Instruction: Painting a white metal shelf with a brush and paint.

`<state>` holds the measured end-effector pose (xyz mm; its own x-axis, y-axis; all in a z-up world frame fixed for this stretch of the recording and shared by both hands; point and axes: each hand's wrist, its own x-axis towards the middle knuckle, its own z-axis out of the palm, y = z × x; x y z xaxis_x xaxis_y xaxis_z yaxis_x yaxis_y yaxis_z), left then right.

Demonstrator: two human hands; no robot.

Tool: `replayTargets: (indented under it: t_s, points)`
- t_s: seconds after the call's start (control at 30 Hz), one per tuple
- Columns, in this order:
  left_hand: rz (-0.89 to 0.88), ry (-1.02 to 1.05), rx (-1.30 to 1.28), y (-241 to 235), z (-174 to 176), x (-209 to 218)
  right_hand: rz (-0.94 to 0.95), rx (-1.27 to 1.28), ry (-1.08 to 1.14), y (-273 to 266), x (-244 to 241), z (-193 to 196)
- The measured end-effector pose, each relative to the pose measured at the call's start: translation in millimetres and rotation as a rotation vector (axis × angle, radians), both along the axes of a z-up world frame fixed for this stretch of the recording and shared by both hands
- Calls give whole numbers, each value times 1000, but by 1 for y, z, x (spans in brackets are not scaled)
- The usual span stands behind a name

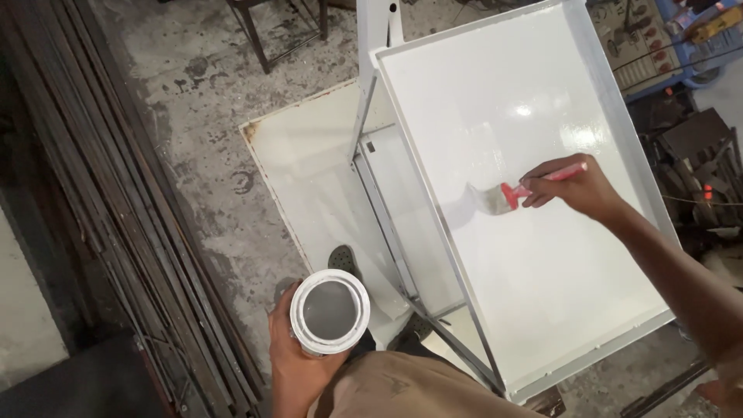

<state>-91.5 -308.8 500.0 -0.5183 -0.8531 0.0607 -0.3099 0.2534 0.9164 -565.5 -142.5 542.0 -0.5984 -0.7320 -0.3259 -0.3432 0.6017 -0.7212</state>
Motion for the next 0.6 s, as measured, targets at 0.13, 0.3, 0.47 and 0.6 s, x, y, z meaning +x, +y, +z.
replayTargets:
  t_s: [0.13, 0.3, 0.47, 0.6]
  points:
    - [16, -49, 46, 0, 4, 3, -49, -38, -31, -8, 5, 11]
    - [14, -84, 14, 2, 4, 5, -59, -114, -40, -2, 2, 4]
    - [16, 6, 81, 2, 12, -5, 1, -71, -33, -3, 28, 40]
    - [-80, -7, -2, 0, 23, -14, 99, -195, -46, 24, 56, 30]
